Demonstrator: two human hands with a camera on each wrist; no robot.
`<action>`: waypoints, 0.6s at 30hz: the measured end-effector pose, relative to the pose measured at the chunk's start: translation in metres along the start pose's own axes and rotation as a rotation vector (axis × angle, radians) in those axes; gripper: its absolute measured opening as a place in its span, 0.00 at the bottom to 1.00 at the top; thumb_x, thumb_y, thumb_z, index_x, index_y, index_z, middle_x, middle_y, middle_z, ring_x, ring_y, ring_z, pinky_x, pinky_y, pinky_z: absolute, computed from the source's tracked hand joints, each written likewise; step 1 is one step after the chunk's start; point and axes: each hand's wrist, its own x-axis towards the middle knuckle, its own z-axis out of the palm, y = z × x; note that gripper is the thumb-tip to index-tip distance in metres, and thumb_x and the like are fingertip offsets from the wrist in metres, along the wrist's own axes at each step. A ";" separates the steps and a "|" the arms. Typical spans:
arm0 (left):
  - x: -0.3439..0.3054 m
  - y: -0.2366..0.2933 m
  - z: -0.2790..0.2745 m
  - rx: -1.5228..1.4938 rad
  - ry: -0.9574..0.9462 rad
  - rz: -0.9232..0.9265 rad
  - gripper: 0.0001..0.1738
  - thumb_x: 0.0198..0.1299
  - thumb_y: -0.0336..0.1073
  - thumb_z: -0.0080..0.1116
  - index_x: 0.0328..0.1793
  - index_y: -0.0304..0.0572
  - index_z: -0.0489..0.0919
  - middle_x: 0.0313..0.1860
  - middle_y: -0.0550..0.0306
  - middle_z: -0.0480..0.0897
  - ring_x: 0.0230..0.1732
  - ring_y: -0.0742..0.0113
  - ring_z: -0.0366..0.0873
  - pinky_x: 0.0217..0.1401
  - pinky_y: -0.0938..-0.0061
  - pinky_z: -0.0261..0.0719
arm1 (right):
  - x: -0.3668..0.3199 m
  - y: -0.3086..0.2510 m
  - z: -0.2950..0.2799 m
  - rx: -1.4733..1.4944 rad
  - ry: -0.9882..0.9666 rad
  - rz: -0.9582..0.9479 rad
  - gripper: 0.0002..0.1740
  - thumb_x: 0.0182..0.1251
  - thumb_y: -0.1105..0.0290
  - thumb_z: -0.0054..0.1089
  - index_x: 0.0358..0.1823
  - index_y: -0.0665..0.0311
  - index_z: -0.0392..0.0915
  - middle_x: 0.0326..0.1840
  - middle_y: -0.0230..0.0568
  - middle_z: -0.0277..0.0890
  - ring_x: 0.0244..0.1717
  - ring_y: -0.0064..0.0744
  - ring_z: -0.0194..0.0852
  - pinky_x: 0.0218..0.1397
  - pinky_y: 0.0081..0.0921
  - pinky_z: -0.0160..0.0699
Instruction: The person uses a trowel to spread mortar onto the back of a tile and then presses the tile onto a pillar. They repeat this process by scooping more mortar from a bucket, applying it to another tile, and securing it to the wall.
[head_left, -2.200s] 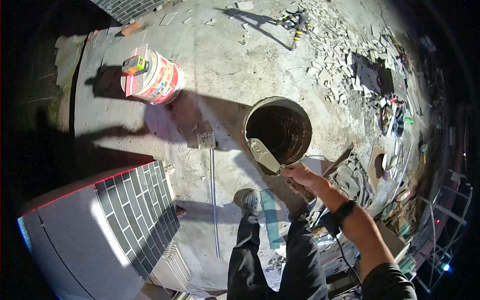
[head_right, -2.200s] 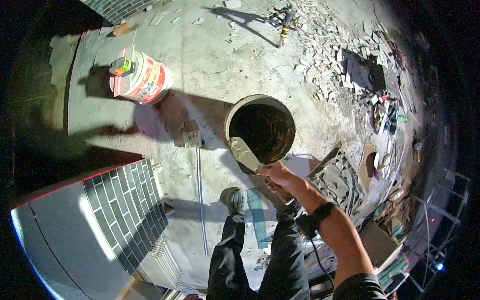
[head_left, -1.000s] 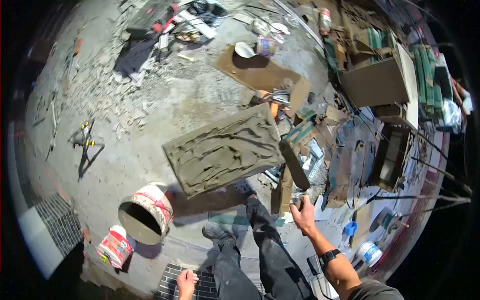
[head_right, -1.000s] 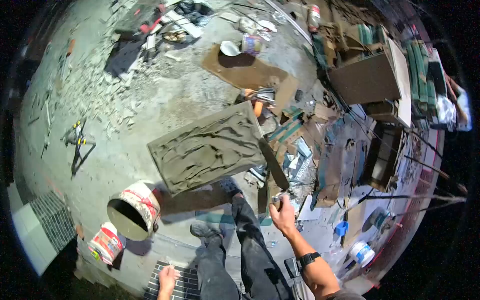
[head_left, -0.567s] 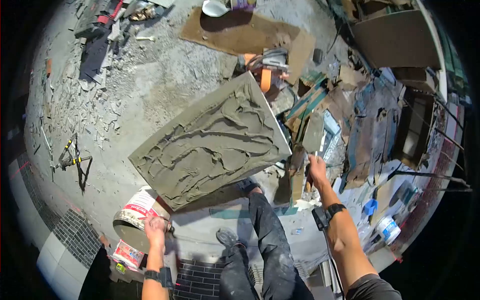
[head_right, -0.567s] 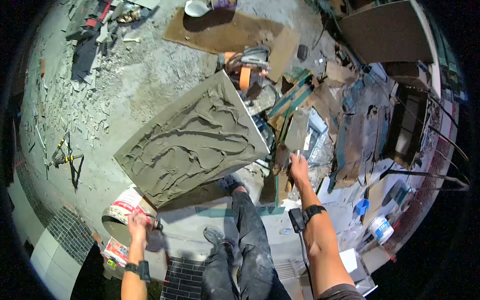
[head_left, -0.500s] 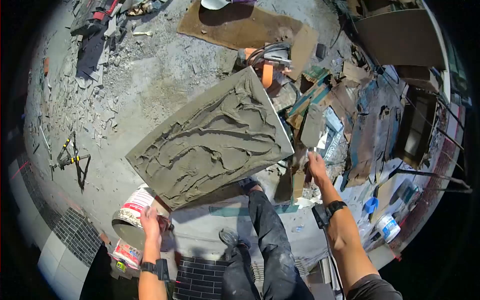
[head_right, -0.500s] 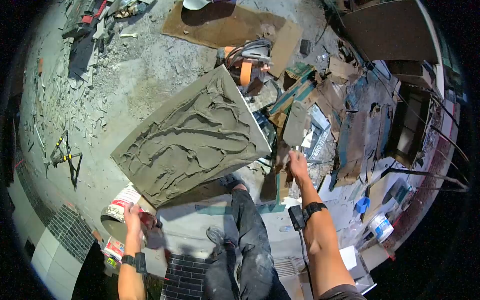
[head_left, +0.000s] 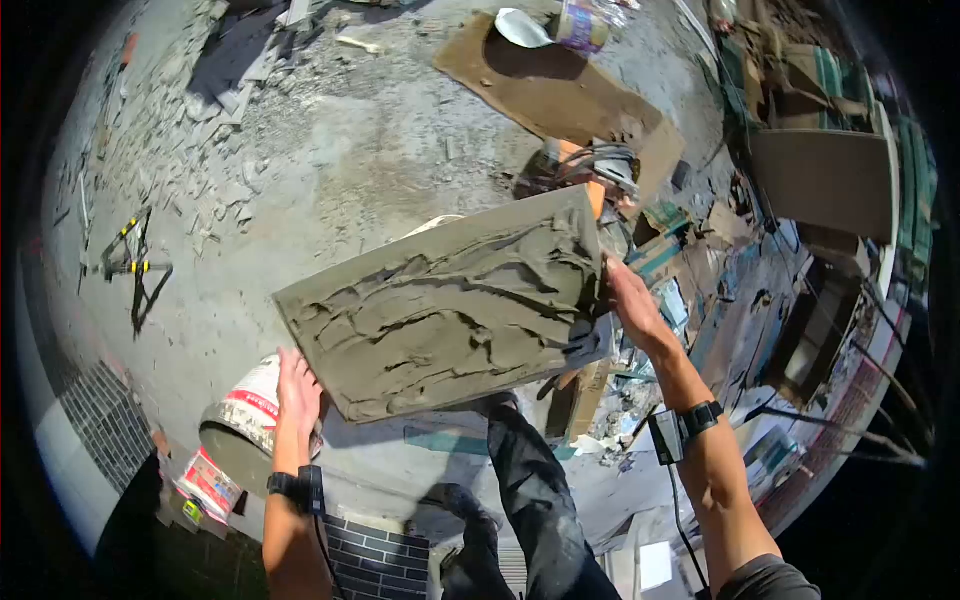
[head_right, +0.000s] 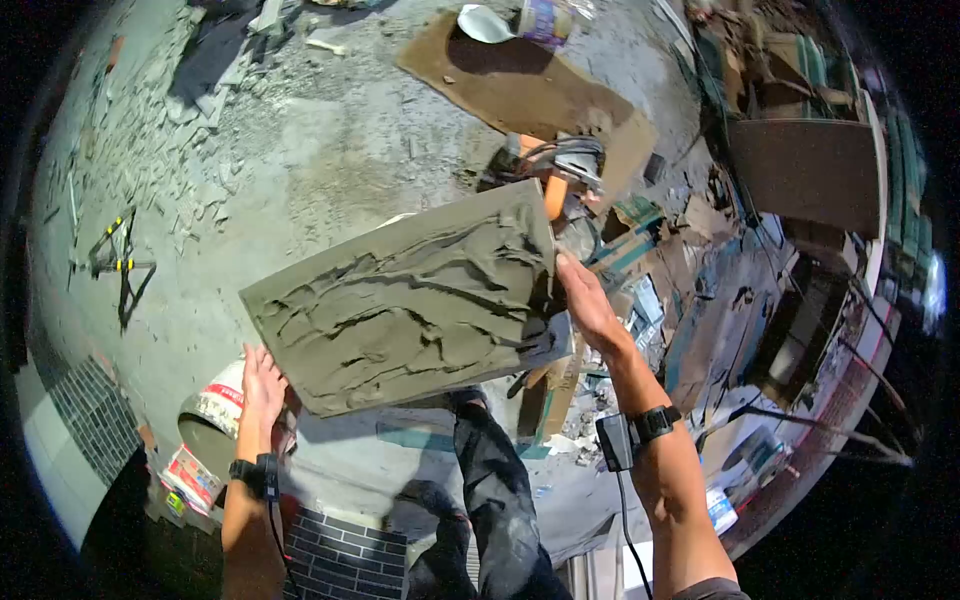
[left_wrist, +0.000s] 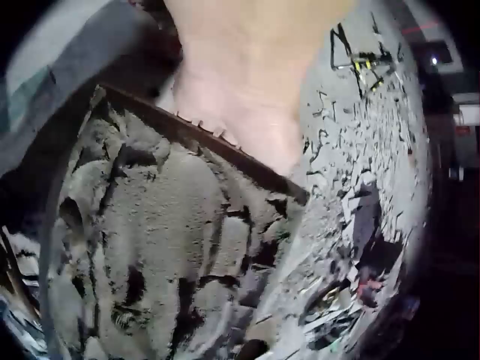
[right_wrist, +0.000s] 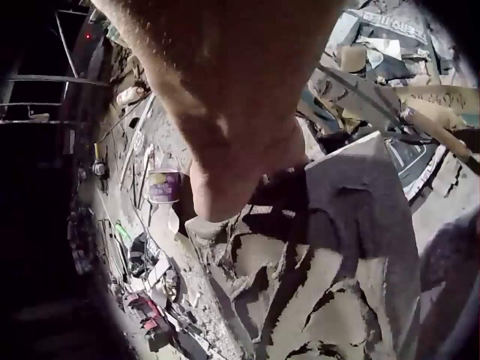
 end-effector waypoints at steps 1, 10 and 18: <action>0.001 -0.006 -0.008 0.026 0.008 0.002 0.52 0.76 0.73 0.37 0.88 0.37 0.49 0.85 0.45 0.60 0.82 0.49 0.61 0.82 0.54 0.59 | -0.004 -0.004 0.013 -0.033 -0.052 -0.097 0.33 0.87 0.54 0.46 0.81 0.70 0.61 0.76 0.41 0.71 0.73 0.30 0.66 0.75 0.27 0.63; -0.216 -0.028 -0.059 -0.213 0.244 -0.001 0.48 0.74 0.74 0.42 0.81 0.39 0.63 0.72 0.53 0.73 0.63 0.61 0.74 0.65 0.63 0.70 | -0.160 -0.149 0.075 -0.219 -0.142 0.059 0.39 0.85 0.58 0.51 0.85 0.73 0.50 0.84 0.46 0.58 0.82 0.35 0.56 0.83 0.30 0.51; -0.595 -0.044 -0.178 -0.665 0.193 0.450 0.49 0.74 0.73 0.41 0.78 0.31 0.68 0.62 0.48 0.83 0.60 0.59 0.79 0.66 0.59 0.74 | -0.368 -0.284 0.267 -0.608 -0.514 -0.245 0.37 0.83 0.53 0.51 0.83 0.69 0.58 0.76 0.42 0.72 0.67 0.30 0.72 0.69 0.28 0.69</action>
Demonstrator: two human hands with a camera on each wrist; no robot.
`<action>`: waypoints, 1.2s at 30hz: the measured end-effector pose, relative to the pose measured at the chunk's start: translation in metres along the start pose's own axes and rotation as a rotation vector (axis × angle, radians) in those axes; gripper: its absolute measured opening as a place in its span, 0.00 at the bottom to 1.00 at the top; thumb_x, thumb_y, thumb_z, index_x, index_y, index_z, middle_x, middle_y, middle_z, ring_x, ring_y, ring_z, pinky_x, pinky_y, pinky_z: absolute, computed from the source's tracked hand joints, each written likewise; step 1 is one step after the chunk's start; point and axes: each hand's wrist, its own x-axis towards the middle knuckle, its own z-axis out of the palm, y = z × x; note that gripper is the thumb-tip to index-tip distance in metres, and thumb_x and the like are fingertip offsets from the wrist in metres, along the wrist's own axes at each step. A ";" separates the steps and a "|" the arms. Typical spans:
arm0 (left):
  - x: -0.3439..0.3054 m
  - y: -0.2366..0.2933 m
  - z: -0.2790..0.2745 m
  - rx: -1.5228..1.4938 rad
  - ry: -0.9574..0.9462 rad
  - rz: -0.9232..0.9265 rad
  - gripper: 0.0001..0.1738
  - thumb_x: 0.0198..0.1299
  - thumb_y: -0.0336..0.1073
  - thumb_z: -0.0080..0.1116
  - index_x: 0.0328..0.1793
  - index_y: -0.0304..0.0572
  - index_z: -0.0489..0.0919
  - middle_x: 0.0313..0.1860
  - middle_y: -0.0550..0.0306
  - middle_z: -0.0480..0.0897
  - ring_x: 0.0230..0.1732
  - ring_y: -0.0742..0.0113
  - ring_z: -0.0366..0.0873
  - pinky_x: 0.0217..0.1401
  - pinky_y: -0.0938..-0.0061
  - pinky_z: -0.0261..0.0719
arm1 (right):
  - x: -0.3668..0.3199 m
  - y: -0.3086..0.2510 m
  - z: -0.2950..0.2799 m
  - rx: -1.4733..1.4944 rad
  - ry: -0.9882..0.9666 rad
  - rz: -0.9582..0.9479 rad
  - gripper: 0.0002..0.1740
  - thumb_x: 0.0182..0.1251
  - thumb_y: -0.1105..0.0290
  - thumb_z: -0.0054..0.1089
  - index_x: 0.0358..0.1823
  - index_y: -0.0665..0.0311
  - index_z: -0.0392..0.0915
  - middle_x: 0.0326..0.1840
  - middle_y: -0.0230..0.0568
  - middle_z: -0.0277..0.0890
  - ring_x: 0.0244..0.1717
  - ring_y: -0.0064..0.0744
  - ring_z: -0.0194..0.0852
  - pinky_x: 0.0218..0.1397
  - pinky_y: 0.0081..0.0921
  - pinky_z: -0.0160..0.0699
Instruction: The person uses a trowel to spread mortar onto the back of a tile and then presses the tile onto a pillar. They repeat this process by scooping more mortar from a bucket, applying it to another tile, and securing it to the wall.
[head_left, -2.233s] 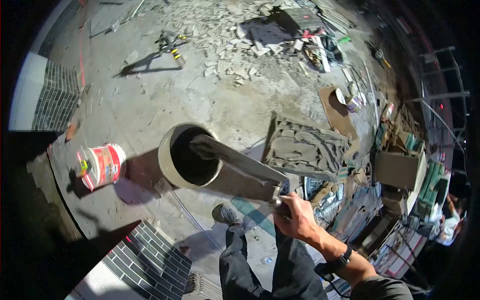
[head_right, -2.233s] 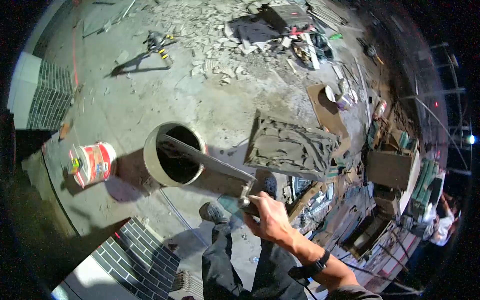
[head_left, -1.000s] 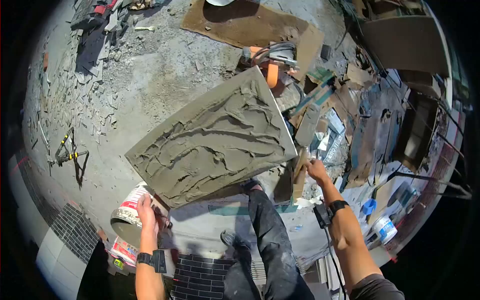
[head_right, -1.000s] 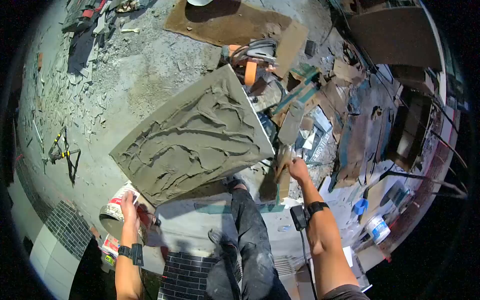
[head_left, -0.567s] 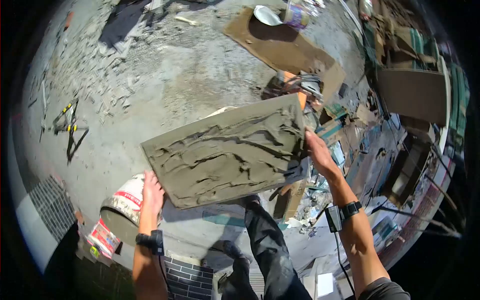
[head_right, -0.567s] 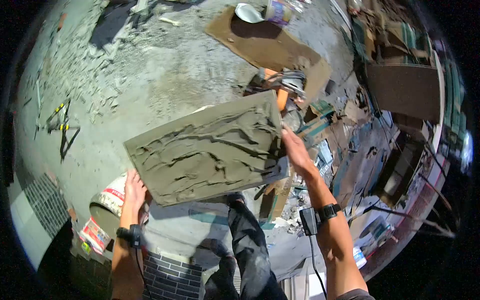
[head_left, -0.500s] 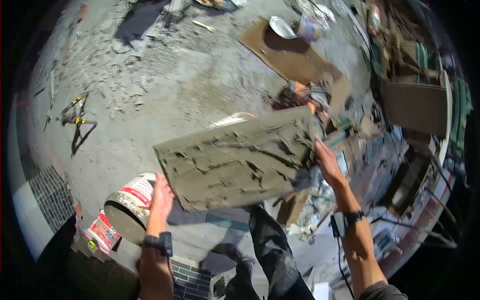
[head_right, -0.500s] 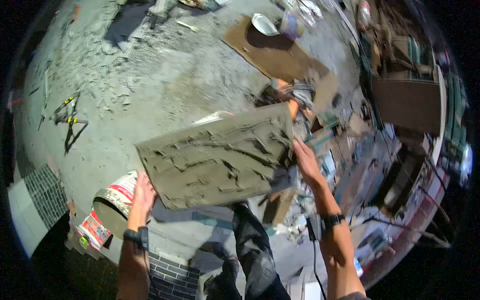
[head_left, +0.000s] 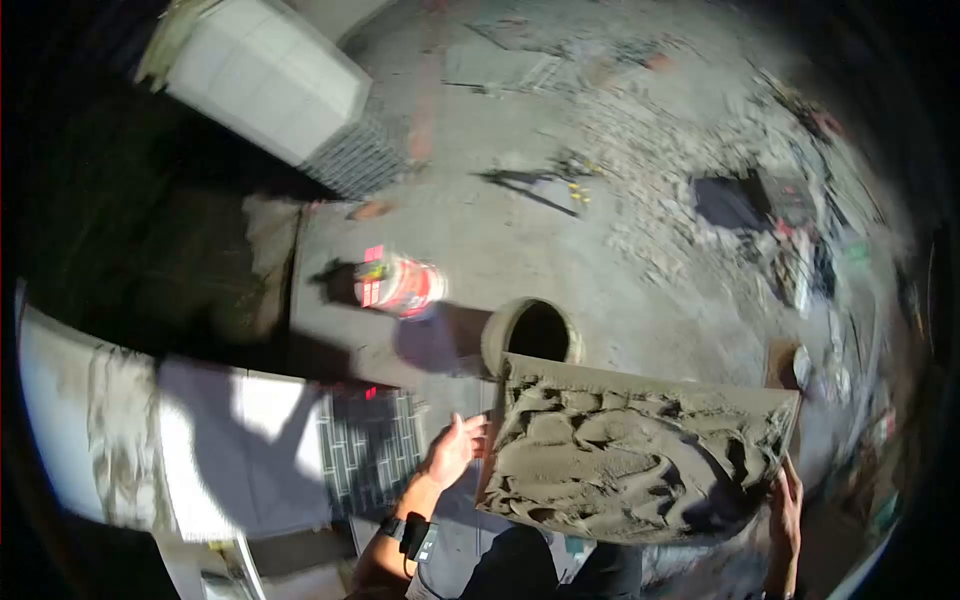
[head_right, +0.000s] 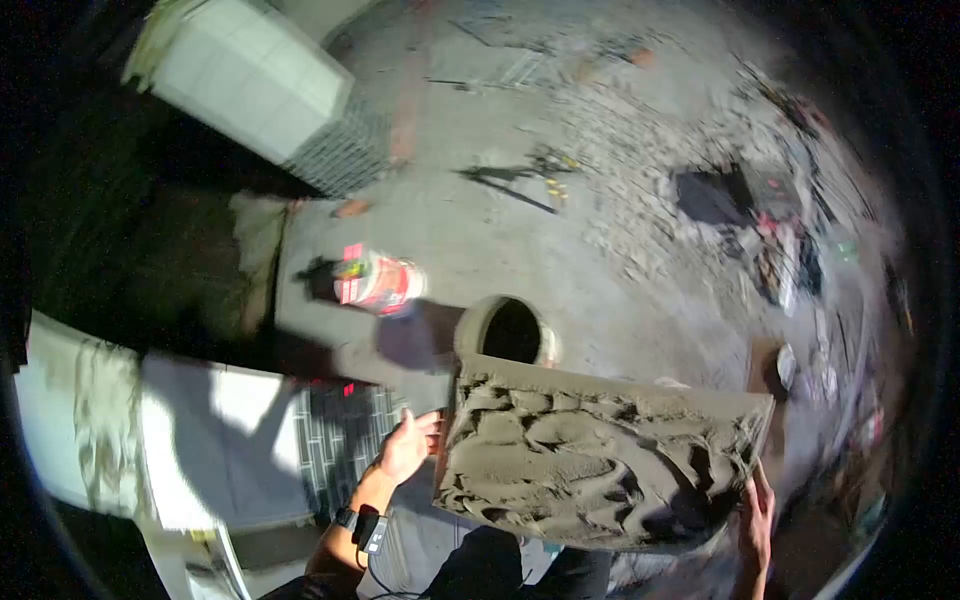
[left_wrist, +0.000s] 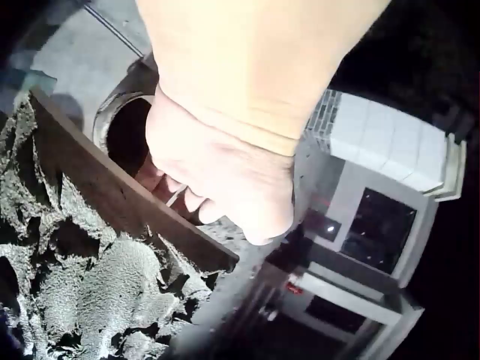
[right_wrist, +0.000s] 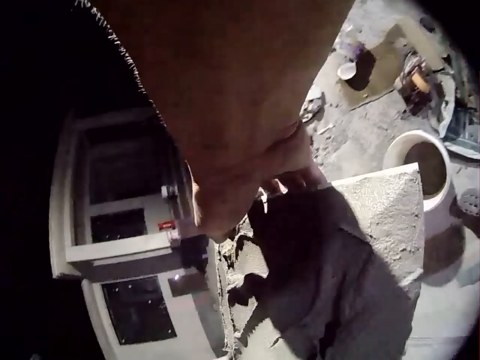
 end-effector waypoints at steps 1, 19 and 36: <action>-0.026 -0.005 0.023 0.015 -0.007 0.059 0.49 0.75 0.72 0.40 0.80 0.32 0.67 0.65 0.46 0.82 0.62 0.58 0.79 0.67 0.61 0.74 | 0.004 0.008 -0.015 -0.015 -0.025 -0.037 0.37 0.83 0.52 0.51 0.83 0.66 0.59 0.73 0.39 0.75 0.61 0.27 0.76 0.63 0.25 0.72; -0.374 -0.027 0.142 -0.197 0.923 1.399 0.34 0.75 0.54 0.53 0.74 0.32 0.72 0.75 0.37 0.72 0.76 0.51 0.69 0.77 0.58 0.67 | 0.084 -0.275 0.125 -0.464 -0.711 -0.692 0.29 0.77 0.52 0.54 0.63 0.72 0.78 0.60 0.51 0.82 0.55 0.41 0.80 0.58 0.36 0.78; -0.426 0.033 0.096 -0.364 1.659 1.754 0.47 0.74 0.65 0.52 0.82 0.36 0.57 0.71 0.29 0.72 0.71 0.35 0.73 0.73 0.46 0.73 | 0.033 -0.419 0.629 0.606 -1.248 -0.742 0.17 0.79 0.68 0.56 0.62 0.70 0.74 0.54 0.50 0.83 0.52 0.39 0.86 0.54 0.38 0.89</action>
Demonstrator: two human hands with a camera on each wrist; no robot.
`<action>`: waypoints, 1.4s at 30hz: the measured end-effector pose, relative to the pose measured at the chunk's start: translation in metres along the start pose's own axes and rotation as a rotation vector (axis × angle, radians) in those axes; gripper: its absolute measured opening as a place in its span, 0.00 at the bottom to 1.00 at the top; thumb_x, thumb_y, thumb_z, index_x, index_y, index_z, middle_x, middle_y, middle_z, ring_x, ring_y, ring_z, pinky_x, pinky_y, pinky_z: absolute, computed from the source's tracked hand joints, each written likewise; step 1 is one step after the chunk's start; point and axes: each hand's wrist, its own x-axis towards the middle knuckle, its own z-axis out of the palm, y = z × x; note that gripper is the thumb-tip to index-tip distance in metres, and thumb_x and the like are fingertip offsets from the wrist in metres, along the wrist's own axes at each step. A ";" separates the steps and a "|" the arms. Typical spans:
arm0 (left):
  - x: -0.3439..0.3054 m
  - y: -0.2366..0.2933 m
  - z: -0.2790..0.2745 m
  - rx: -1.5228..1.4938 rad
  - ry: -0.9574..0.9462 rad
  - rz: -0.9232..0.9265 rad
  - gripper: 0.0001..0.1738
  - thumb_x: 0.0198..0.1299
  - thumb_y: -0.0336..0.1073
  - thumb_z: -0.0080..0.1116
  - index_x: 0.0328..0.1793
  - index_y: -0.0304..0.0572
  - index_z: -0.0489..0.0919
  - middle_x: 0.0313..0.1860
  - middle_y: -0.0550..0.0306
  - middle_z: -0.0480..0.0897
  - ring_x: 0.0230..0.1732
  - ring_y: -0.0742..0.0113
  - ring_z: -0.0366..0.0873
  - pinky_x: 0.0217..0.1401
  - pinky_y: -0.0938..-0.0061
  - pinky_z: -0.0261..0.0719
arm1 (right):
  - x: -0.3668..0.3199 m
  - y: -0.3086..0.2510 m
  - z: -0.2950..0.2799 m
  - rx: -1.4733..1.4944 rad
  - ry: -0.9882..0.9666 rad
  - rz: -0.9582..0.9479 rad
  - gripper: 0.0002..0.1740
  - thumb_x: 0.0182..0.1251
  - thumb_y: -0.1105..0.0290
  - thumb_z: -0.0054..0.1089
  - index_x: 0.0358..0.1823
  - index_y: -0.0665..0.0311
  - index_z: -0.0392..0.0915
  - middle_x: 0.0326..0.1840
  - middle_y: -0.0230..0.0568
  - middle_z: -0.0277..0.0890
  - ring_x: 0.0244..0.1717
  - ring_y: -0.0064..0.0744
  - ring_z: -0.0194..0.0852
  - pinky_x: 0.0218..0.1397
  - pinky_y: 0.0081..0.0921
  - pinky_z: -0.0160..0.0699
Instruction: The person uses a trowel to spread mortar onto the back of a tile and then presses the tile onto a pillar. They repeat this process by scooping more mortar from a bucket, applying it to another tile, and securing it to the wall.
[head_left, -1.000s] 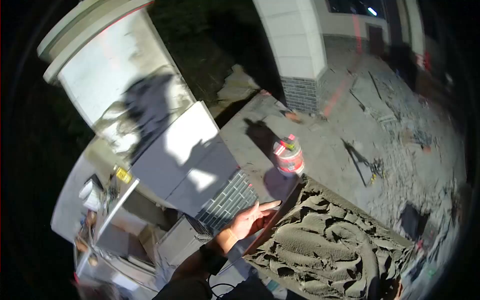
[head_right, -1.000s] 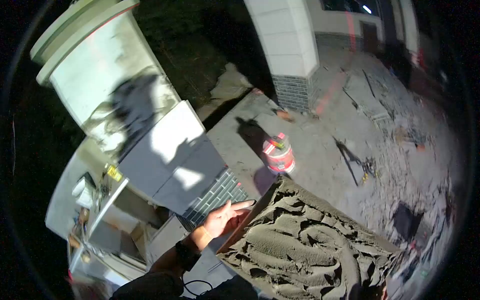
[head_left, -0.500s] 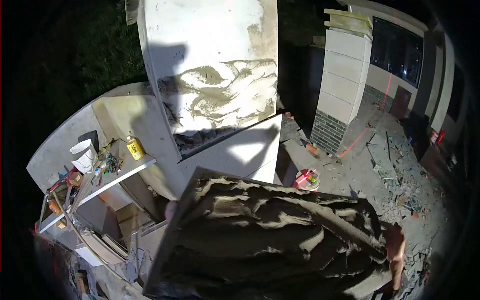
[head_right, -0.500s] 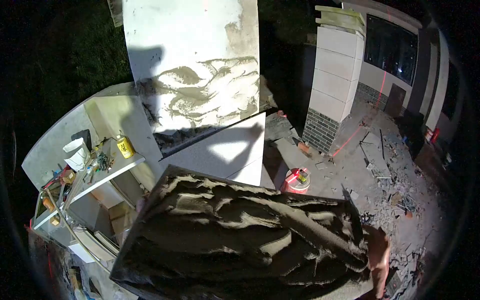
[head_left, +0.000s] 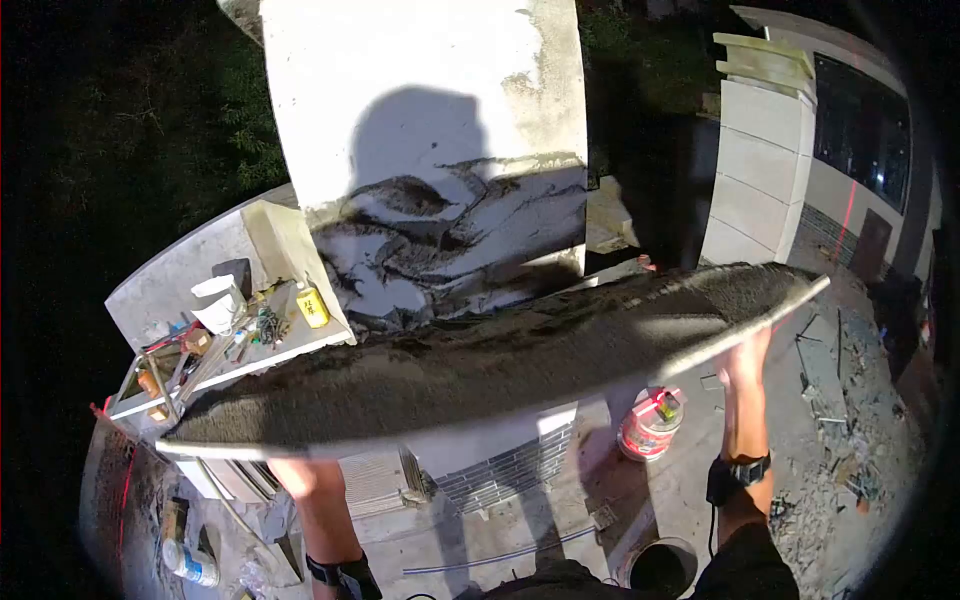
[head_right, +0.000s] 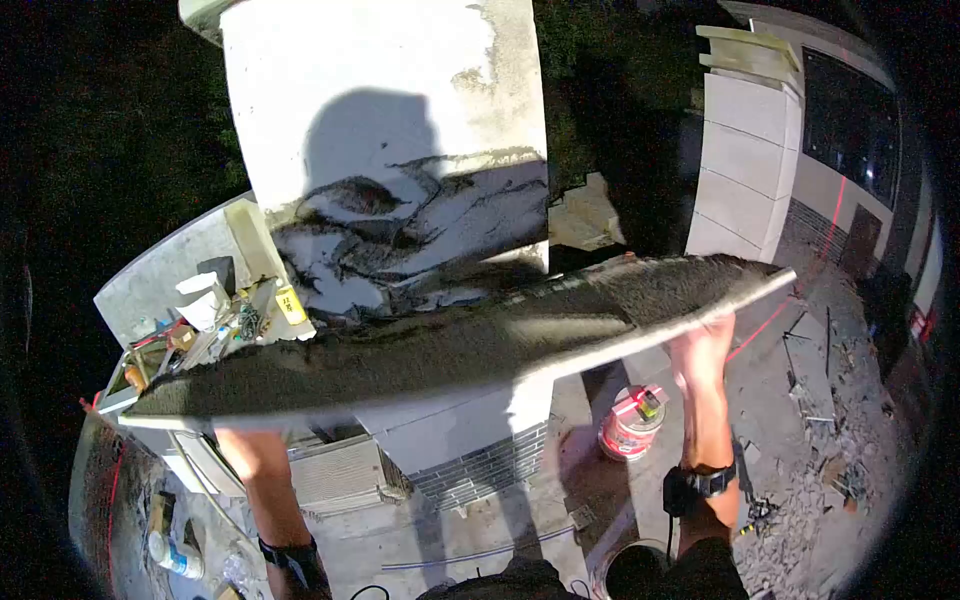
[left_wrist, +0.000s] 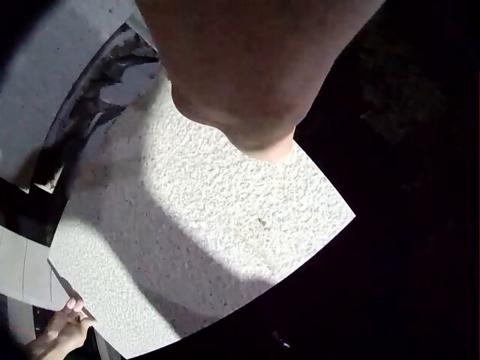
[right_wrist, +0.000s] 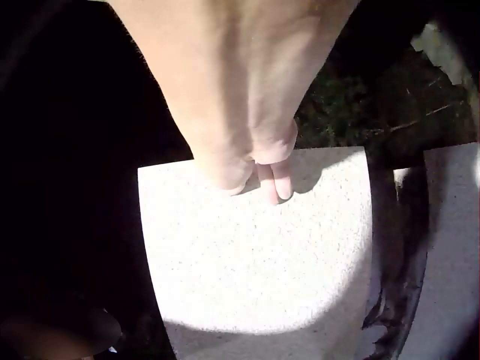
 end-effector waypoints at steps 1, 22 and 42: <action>0.008 -0.001 0.021 0.016 0.013 -0.007 0.48 0.74 0.66 0.52 0.83 0.36 0.56 0.71 0.28 0.72 0.70 0.35 0.73 0.73 0.45 0.73 | 0.027 0.013 0.005 -0.149 -0.218 -0.124 0.14 0.78 0.70 0.61 0.58 0.70 0.74 0.50 0.49 0.85 0.47 0.38 0.88 0.50 0.37 0.91; 0.120 -0.056 0.098 0.380 0.269 -0.301 0.48 0.71 0.69 0.56 0.76 0.29 0.66 0.56 0.25 0.81 0.50 0.37 0.86 0.51 0.52 0.87 | 0.161 0.173 0.136 -0.077 -0.221 0.250 0.18 0.71 0.63 0.73 0.36 0.71 0.76 0.29 0.40 0.80 0.23 0.30 0.84 0.25 0.27 0.83; 0.125 -0.067 0.102 0.464 0.269 -0.315 0.56 0.64 0.72 0.63 0.81 0.30 0.62 0.48 0.31 0.83 0.44 0.39 0.88 0.49 0.52 0.87 | 0.179 0.183 0.135 -0.397 -0.317 0.204 0.24 0.70 0.57 0.74 0.33 0.73 0.76 0.24 0.34 0.77 0.20 0.23 0.75 0.23 0.25 0.72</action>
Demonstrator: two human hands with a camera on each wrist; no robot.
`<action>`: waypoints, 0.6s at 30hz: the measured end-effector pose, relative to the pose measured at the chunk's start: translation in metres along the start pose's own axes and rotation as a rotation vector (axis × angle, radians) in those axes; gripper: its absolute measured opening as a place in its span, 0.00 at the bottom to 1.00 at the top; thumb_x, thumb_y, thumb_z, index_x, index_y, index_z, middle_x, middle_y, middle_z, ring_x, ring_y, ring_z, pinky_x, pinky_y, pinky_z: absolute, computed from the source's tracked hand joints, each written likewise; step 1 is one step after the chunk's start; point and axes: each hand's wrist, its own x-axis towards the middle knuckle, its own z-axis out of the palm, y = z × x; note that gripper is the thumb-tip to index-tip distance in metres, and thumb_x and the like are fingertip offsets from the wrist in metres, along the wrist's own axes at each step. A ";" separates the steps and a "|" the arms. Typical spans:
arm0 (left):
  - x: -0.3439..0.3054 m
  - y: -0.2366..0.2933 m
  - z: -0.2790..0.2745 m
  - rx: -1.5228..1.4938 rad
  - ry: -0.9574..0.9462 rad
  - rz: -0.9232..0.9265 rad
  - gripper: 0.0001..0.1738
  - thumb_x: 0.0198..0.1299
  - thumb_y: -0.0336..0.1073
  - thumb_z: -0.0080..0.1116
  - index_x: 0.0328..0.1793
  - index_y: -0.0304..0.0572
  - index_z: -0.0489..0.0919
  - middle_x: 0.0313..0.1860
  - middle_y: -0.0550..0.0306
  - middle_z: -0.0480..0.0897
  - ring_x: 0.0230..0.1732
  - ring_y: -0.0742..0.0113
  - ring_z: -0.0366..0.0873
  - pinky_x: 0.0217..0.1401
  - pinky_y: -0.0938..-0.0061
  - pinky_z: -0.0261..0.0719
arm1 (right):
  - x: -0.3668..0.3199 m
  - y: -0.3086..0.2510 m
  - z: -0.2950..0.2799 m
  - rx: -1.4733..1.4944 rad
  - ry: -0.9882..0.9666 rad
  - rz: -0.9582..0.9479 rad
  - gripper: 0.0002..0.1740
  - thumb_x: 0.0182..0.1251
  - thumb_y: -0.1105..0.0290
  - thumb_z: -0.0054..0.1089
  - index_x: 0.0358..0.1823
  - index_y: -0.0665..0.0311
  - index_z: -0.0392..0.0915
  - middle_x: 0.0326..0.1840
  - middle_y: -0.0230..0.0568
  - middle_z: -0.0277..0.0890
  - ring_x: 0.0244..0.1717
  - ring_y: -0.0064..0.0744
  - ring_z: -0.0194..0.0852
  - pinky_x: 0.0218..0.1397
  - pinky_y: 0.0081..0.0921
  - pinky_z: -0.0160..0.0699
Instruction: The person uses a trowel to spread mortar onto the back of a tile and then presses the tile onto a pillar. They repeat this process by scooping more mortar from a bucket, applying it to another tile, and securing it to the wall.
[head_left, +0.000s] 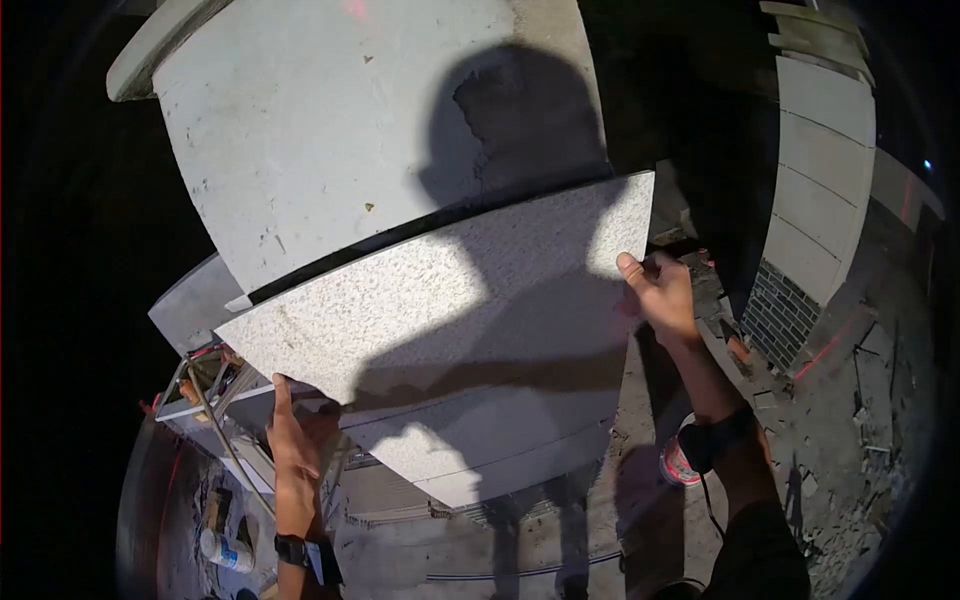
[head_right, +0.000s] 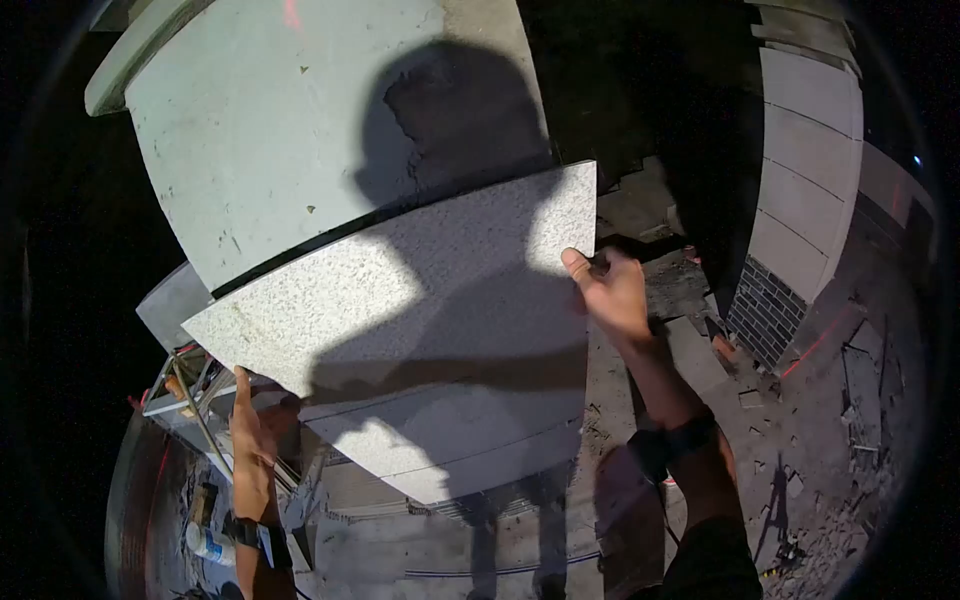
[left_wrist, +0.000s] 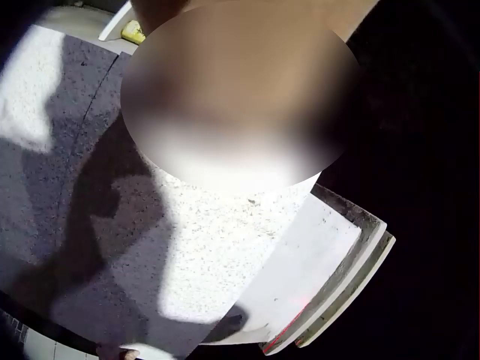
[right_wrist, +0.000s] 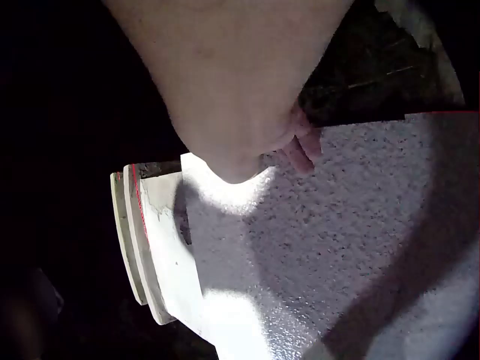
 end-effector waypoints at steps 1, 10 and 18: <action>-0.005 0.001 0.002 0.040 0.010 0.005 0.56 0.64 0.72 0.62 0.81 0.31 0.62 0.48 0.31 0.83 0.44 0.40 0.88 0.49 0.52 0.87 | 0.001 0.009 0.000 -0.184 0.054 -0.077 0.24 0.70 0.57 0.75 0.33 0.72 0.75 0.21 0.37 0.76 0.21 0.26 0.76 0.23 0.25 0.69; 0.021 -0.070 0.026 0.770 0.434 1.197 0.43 0.66 0.32 0.66 0.84 0.33 0.59 0.71 0.31 0.63 0.73 0.41 0.65 0.74 0.53 0.65 | -0.030 0.020 0.083 -0.744 0.461 -1.104 0.26 0.79 0.58 0.56 0.70 0.65 0.75 0.71 0.55 0.65 0.72 0.59 0.65 0.73 0.56 0.68; 0.060 -0.062 0.084 0.913 0.592 1.726 0.41 0.79 0.58 0.39 0.77 0.23 0.66 0.77 0.12 0.57 0.78 0.14 0.55 0.76 0.28 0.56 | -0.001 0.040 0.103 -0.706 0.482 -1.099 0.27 0.79 0.52 0.49 0.70 0.57 0.77 0.76 0.59 0.65 0.78 0.63 0.59 0.78 0.59 0.57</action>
